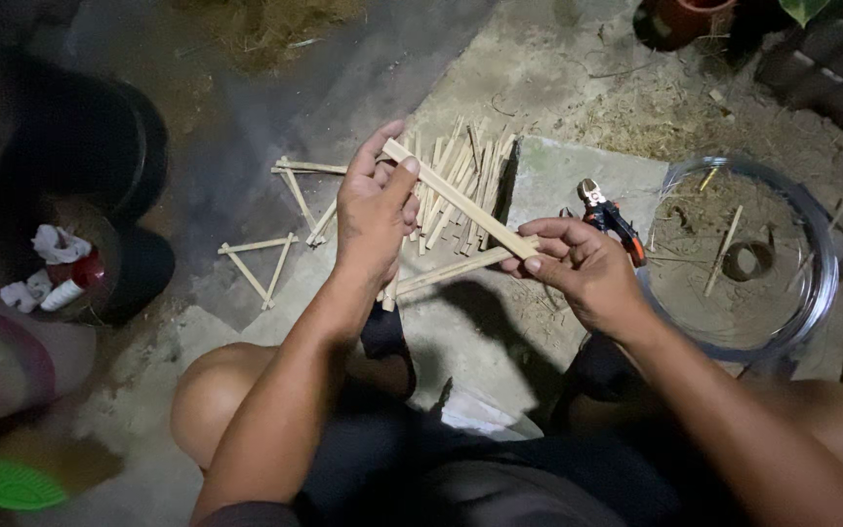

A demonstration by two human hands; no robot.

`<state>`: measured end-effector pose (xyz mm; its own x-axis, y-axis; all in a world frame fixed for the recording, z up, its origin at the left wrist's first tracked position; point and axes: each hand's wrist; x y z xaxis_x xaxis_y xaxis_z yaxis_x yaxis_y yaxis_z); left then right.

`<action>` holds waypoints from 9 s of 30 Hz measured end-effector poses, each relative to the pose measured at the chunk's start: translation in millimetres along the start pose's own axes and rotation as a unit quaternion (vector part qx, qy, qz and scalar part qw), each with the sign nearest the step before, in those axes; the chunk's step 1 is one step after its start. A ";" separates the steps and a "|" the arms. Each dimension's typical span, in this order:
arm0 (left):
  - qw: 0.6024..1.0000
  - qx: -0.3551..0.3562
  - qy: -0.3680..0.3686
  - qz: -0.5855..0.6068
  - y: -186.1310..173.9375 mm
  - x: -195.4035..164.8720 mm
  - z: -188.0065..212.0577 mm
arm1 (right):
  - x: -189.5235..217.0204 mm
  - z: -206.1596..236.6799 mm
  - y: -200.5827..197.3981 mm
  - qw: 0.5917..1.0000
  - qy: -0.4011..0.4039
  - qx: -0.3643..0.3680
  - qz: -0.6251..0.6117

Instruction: The person sits on the ground and cuts thin wooden sticks to length with pliers, then joins the sticks into small triangular frames, fitting the cut pieces together by hand and trimming them as needed. Cut sticks are stacked in a pile beside the work area.

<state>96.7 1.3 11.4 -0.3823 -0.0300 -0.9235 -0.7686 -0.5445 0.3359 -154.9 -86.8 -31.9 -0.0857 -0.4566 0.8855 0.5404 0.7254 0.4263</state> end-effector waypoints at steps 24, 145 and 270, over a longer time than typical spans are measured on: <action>0.999 -0.022 -0.006 -0.030 0.3 4.6 -1.4 | -5.8 0.2 -2.7 0.998 0.004 -0.012 0.065; 0.895 0.203 -0.036 -0.395 13.6 -6.2 39.8 | 83.5 6.8 -52.4 0.876 0.048 -0.143 0.458; 0.912 0.217 0.004 -0.349 25.6 -3.9 38.5 | 91.2 25.4 1.8 0.765 -0.069 -0.150 0.622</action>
<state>58.8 19.7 30.7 0.2801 0.1904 -0.9409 -0.9544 -0.0498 -0.2942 -183.0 -114.0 54.3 0.5748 0.5654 0.5915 0.4415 0.3943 -0.8060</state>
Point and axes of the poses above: each hand's wrist, its own z-axis away from the middle knuckle, its own y-axis out of the palm, x = y × z, and after that the axes turned 5 degrees about x, right-handed
